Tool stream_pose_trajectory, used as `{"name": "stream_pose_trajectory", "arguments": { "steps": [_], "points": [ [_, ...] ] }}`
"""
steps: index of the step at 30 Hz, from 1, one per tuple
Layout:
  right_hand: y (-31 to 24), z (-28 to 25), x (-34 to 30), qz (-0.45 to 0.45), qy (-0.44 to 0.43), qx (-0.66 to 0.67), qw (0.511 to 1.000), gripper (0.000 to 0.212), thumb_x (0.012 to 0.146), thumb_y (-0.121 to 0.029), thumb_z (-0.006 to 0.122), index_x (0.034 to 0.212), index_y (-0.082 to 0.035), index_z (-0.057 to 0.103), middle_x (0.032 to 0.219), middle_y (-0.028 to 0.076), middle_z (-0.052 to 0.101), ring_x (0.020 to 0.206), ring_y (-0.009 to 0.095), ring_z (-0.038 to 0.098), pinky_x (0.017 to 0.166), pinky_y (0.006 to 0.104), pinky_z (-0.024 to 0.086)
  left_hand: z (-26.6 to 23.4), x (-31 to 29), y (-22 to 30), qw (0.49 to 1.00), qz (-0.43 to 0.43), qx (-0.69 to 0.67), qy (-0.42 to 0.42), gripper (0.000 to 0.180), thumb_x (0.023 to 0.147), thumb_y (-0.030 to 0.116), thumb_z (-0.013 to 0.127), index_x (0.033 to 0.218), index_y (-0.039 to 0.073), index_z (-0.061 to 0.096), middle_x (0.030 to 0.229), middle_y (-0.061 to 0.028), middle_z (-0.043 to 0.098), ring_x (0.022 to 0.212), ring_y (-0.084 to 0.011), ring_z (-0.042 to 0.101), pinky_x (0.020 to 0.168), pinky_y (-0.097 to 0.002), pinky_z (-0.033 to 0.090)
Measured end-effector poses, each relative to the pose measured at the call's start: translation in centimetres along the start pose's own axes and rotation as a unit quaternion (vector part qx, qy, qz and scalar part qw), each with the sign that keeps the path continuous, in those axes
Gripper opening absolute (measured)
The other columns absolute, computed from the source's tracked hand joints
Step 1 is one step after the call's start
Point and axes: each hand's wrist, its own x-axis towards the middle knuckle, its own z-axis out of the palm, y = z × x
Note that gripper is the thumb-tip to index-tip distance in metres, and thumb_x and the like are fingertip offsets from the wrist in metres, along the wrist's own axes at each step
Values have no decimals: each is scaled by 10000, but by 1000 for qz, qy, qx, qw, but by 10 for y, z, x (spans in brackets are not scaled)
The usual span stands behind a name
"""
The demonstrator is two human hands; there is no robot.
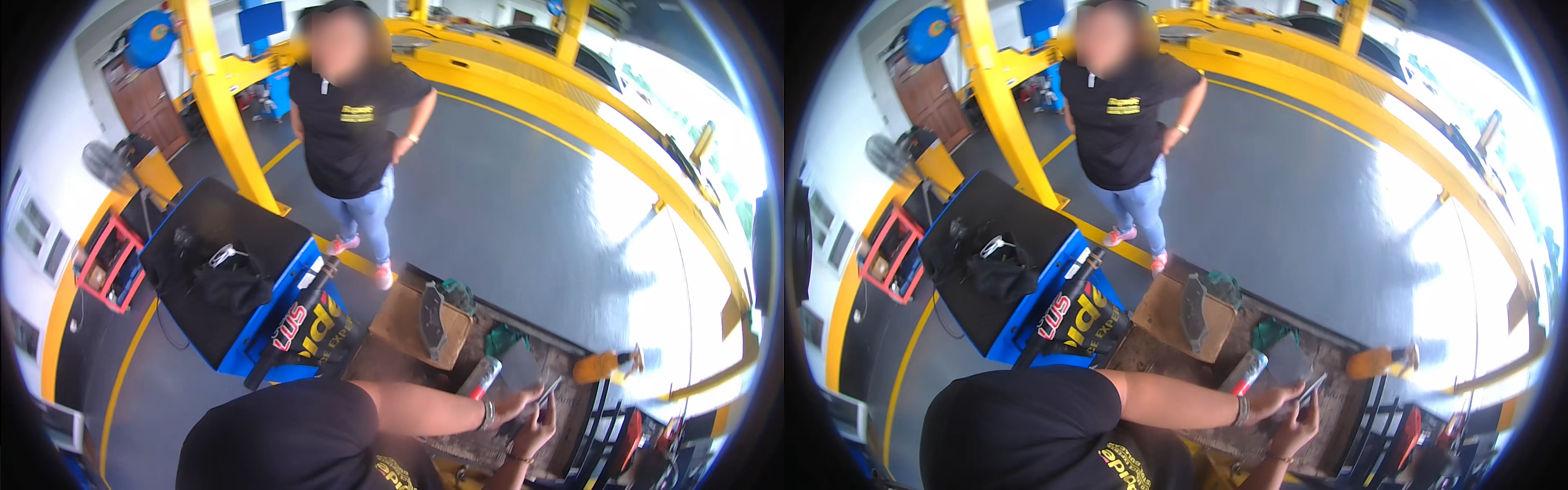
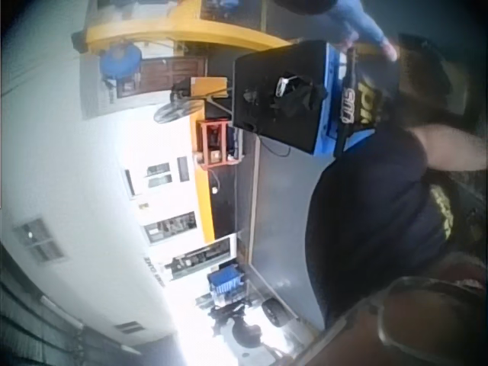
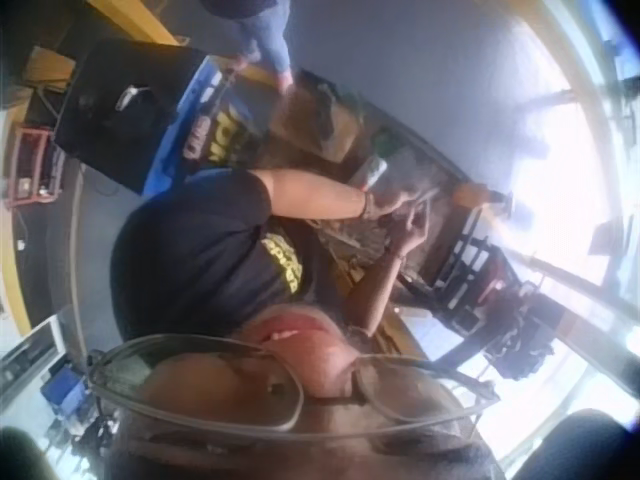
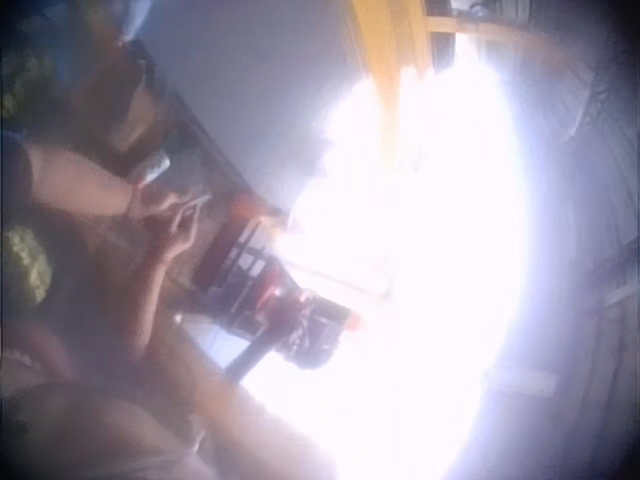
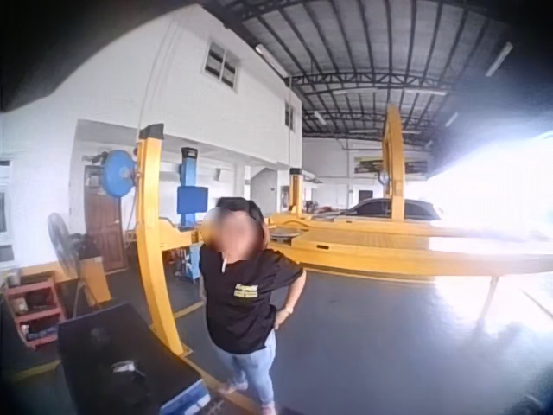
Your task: The person unpacks brake pads from a box, removes them from plastic packaging, and applies lubricant from a spray can to the back of each pad. The person then rubs the pads together and places them on a workbench.
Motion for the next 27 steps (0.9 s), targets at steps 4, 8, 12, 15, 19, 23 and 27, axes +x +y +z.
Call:
{"name": "stream_pose_trajectory", "arguments": {
  "steps": [4, 8, 12, 15, 19, 23, 27],
  "points": [
    [-39, 9, 9, 16, 3, -27, 1000, 484, 813, -143, 675, 1272, 7, 637, 1088, 151, 712, 964, 212, 691, 825, 366, 550, -6, 14, 0, 992, -40, 117, 31, 567, 1048, 500, 415, 1238, 3, 611, 1177, -89, 652, 1085, -175, 605, 985, -338, 459],
    [-7, 8, 5, 109, -59, 249, 961, 528, 885, -186, 648, 1377, -9, 573, 981, 8, 645, 804, 72, 565, 699, 228, 462, -36, -8, 16, 995, -4, -103, -17, 486, 1044, 487, 440, 1174, 60, 632, 1039, -69, 673, 935, -165, 662, 819, -326, 549],
    [33, -33, -33, 328, 8, 531, 781, 478, 908, -422, 520, 1117, -4, 623, 933, 150, 655, 789, 257, 633, 655, 360, 528, -93, -61, 32, 996, 81, 0, 39, 398, 1005, 267, 561, 1326, 34, 529, 1193, -99, 643, 1037, -183, 654, 856, -329, 553],
    [39, -36, -31, 386, 112, 627, 667, 464, 922, -432, 509, 1125, -31, 622, 895, 143, 632, 721, 248, 612, 633, 341, 519, -133, -104, 41, 968, 162, 144, 125, 497, 949, 121, 551, 1414, 6, 421, 1292, -140, 604, 1100, -259, 651, 880, -382, 565],
    [60, -36, -22, 372, 111, 622, 680, 448, 934, -427, 493, 1102, -31, 616, 888, 143, 628, 693, 240, 603, 612, 326, 512, -183, -128, 34, 948, 149, 226, 169, 488, 949, 71, 539, 1425, 25, 440, 1257, -109, 623, 1142, -221, 631, 952, -353, 523],
    [53, -31, -13, 356, 103, 612, 698, 439, 937, -442, 472, 1060, -46, 616, 856, 129, 631, 686, 222, 613, 590, 328, 507, -162, -100, 26, 836, 218, 483, 141, 406, 910, 75, 582, 1308, 8, 536, 1146, -121, 652, 1087, -230, 633, 968, -378, 484],
    [56, -36, -17, 355, 119, 625, 685, 438, 935, -434, 479, 1069, -42, 624, 839, 130, 635, 693, 222, 620, 587, 329, 518, -115, -34, 9, 837, 108, 521, 126, 484, 867, 58, 612, 1338, 24, 508, 1080, -125, 674, 969, -229, 657, 883, -379, 519]
  ]
}}
